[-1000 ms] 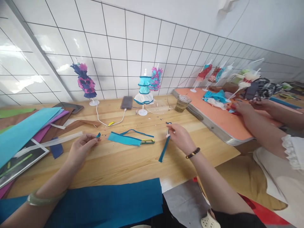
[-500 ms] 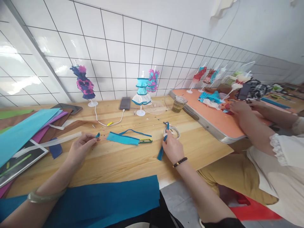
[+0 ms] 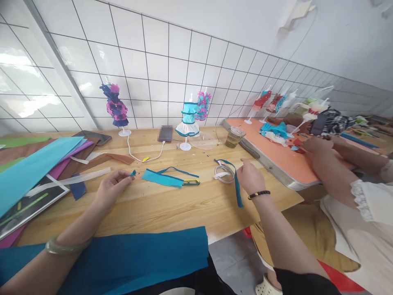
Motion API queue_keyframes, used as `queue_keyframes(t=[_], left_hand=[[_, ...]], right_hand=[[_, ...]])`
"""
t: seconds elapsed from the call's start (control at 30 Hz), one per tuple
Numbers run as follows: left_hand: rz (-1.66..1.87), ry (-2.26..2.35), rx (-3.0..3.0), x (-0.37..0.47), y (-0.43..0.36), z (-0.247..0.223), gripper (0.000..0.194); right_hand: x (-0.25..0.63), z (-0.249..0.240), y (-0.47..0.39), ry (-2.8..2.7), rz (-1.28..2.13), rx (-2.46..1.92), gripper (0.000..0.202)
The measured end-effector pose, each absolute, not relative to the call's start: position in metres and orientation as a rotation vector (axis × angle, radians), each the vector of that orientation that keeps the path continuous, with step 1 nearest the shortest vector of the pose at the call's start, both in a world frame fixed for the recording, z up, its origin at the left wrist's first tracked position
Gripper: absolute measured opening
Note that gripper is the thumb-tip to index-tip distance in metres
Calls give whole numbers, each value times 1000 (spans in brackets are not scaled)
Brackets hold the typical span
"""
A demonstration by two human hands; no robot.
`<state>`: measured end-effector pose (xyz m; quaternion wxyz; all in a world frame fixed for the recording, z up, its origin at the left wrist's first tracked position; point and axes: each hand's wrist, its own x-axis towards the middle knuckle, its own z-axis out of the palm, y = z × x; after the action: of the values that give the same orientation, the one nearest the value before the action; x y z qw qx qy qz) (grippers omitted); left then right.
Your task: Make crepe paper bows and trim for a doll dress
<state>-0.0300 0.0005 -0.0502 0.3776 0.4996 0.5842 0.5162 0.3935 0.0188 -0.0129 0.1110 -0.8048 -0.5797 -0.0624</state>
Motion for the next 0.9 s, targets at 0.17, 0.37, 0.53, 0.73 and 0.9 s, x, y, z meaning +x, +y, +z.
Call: queue_keyframes(t=[0.17, 0.37, 0.53, 0.73, 0.9], left_hand=[[1270, 1449, 1297, -35, 2, -55, 24], [1272, 1423, 1324, -35, 2, -56, 24], [1263, 1436, 1318, -37, 3, -57, 23], [1221, 1429, 1348, -38, 3, -58, 24], [1235, 1414, 1354, -38, 4, -62, 25]], right_hand=[[406, -20, 50, -1760, 72, -2306, 50], [397, -29, 68, -1919, 92, -2291, 30], [395, -22, 76, -1942, 6, -2340, 24], [392, -19, 80, -2002, -3, -2364, 34], [389, -25, 83, -2040, -37, -2399, 28]])
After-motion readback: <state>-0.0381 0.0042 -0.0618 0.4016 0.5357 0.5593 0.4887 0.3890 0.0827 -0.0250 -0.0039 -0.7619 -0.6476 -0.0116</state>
